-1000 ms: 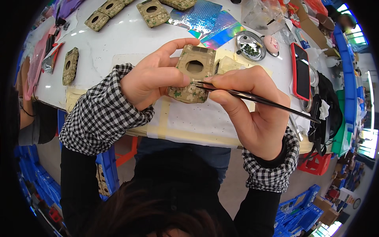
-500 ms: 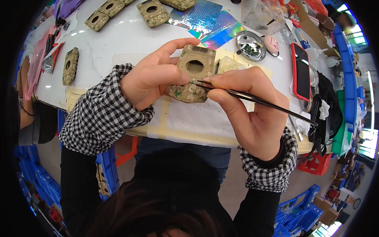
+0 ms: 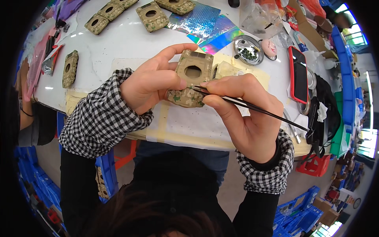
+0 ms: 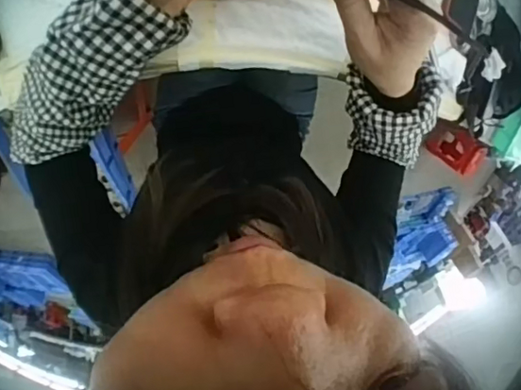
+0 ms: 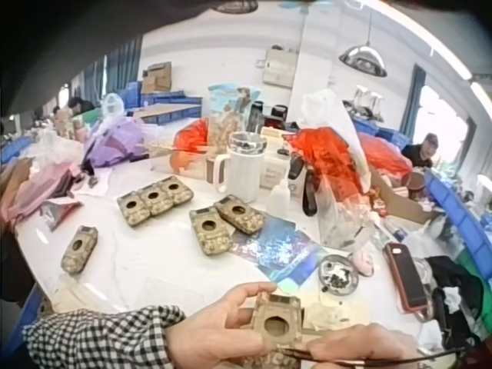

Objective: Assembling and detailing a plastic toy tank model using a brush and tweezers.

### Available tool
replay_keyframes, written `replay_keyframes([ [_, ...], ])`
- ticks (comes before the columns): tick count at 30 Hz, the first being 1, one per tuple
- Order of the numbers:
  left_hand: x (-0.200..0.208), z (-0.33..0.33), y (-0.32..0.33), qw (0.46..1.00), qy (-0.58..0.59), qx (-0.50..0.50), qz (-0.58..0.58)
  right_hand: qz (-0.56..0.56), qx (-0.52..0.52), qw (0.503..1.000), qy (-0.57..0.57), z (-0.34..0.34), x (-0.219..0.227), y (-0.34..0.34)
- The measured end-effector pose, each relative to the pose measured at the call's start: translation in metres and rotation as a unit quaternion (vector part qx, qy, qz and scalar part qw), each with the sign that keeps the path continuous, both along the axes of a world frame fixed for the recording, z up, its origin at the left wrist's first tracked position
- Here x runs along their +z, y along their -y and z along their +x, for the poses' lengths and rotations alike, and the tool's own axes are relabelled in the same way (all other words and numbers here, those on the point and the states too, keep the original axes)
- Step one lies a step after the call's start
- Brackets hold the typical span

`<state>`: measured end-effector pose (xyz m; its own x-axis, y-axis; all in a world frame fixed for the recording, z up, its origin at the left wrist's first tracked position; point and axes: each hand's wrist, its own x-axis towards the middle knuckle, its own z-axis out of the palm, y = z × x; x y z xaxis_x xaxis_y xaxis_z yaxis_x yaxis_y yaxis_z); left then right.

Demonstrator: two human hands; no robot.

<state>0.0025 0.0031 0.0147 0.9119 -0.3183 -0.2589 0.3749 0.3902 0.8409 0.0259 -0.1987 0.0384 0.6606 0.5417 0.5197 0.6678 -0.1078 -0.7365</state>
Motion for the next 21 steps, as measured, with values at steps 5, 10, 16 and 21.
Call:
replay_keyframes([
  [5, -0.0002, 0.0001, -0.0001, 1.0, 0.003, 0.0, -0.008, 0.004, 0.001, 1.0, 0.012, 0.0007, -0.0009, -0.0012],
  [10, -0.0002, -0.0002, 0.0006, 1.0, 0.004, 0.005, -0.01, -0.002, 0.0, 1.0, 0.015, 0.0006, -0.0016, -0.0009],
  [16, 0.0001, 0.0003, 0.0002, 1.0, 0.001, 0.002, -0.005, 0.011, -0.002, 1.0, -0.005, -0.0002, -0.0017, 0.0003],
  [21, -0.0007, 0.0003, 0.0, 1.0, 0.001, 0.0, -0.007, 0.013, -0.006, 1.0, -0.006, -0.0001, -0.0021, 0.0009],
])
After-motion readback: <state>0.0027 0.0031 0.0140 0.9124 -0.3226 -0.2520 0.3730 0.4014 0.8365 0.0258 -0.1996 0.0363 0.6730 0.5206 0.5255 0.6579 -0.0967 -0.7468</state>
